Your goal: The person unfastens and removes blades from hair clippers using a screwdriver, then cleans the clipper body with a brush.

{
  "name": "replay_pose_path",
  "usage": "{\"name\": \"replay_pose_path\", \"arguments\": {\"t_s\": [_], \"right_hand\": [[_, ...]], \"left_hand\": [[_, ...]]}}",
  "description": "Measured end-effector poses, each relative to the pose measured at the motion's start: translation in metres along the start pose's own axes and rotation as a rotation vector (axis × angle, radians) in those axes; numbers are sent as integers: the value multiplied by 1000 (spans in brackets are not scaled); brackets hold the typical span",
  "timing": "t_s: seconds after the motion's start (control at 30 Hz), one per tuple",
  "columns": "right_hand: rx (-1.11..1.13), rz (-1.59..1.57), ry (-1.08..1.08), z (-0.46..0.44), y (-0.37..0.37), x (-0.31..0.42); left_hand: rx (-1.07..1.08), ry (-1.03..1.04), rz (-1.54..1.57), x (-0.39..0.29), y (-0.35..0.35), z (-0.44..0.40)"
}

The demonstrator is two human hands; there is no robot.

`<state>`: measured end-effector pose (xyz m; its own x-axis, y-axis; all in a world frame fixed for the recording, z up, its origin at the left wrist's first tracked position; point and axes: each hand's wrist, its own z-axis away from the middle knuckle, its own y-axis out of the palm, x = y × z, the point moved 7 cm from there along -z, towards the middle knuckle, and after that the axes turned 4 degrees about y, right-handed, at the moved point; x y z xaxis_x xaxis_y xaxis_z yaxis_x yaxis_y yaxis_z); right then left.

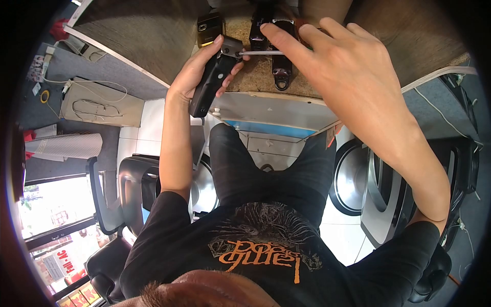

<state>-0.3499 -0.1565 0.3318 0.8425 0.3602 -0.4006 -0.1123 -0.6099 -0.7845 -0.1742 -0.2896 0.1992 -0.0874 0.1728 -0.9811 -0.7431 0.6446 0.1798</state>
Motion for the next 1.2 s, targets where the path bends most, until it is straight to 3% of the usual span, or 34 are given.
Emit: {"name": "replay_pose_path", "arguments": {"t_s": [0.23, 0.53, 0.73, 1.2], "right_hand": [[105, 54, 65, 4, 2, 1], [-15, -61, 1, 1, -3, -2], [128, -193, 110, 14, 12, -7], [139, -385, 239, 28, 36, -20]], "left_hand": [[-2, 5, -11, 1, 0, 0], [-26, -8, 6, 1, -1, -1], [-46, -3, 26, 0, 0, 0], [-28, 44, 1, -4, 2, -5]]}}
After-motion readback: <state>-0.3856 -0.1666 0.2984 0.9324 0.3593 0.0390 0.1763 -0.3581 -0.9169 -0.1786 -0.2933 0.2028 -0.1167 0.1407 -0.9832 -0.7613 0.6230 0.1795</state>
